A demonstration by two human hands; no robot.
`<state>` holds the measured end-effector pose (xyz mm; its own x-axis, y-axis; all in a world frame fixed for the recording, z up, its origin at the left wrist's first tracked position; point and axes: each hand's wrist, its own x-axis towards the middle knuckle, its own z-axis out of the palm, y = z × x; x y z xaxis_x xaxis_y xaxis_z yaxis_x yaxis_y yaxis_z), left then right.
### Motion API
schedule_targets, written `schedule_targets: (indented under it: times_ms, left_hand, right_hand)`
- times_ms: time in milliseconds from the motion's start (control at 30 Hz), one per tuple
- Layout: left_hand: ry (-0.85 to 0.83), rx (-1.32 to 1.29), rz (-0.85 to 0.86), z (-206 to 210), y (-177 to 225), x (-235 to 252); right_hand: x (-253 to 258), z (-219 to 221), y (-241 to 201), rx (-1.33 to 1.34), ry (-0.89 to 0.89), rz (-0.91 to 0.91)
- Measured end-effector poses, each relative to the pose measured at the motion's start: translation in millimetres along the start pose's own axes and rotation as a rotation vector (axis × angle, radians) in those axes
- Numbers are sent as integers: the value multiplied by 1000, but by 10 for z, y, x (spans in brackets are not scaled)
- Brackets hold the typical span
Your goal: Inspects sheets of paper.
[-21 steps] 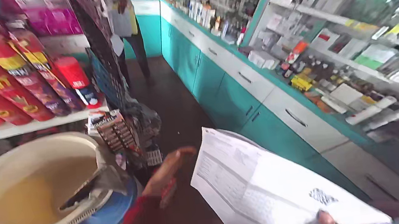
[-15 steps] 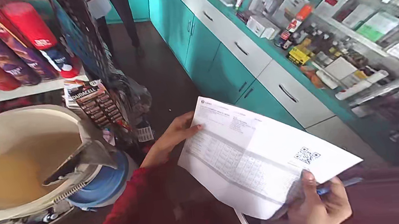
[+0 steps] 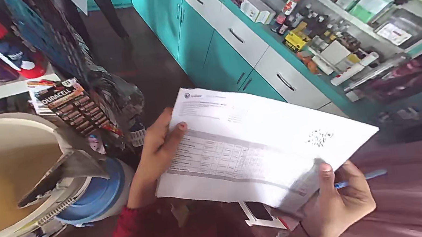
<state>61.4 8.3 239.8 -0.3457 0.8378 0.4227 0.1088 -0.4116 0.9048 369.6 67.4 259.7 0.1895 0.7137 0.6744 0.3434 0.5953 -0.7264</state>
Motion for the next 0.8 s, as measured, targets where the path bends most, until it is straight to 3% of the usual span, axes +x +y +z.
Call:
schedule_targets:
  times_ms: [167, 300, 500, 800]
  left_hand:
    - [65, -66, -17, -65, 52, -112]
    - [93, -67, -5, -83, 75, -133]
    - [127, -57, -20, -43, 80, -170]
    - [109, -45, -67, -103, 87, -296]
  right_hand:
    - [-190, -219, 38, 58, -205, 125]
    - [-334, -308, 21, 39, -249, 209]
    - [-390, -277, -72, -96, -75, 105]
    - [-470, -240, -183, -60, -12, 79]
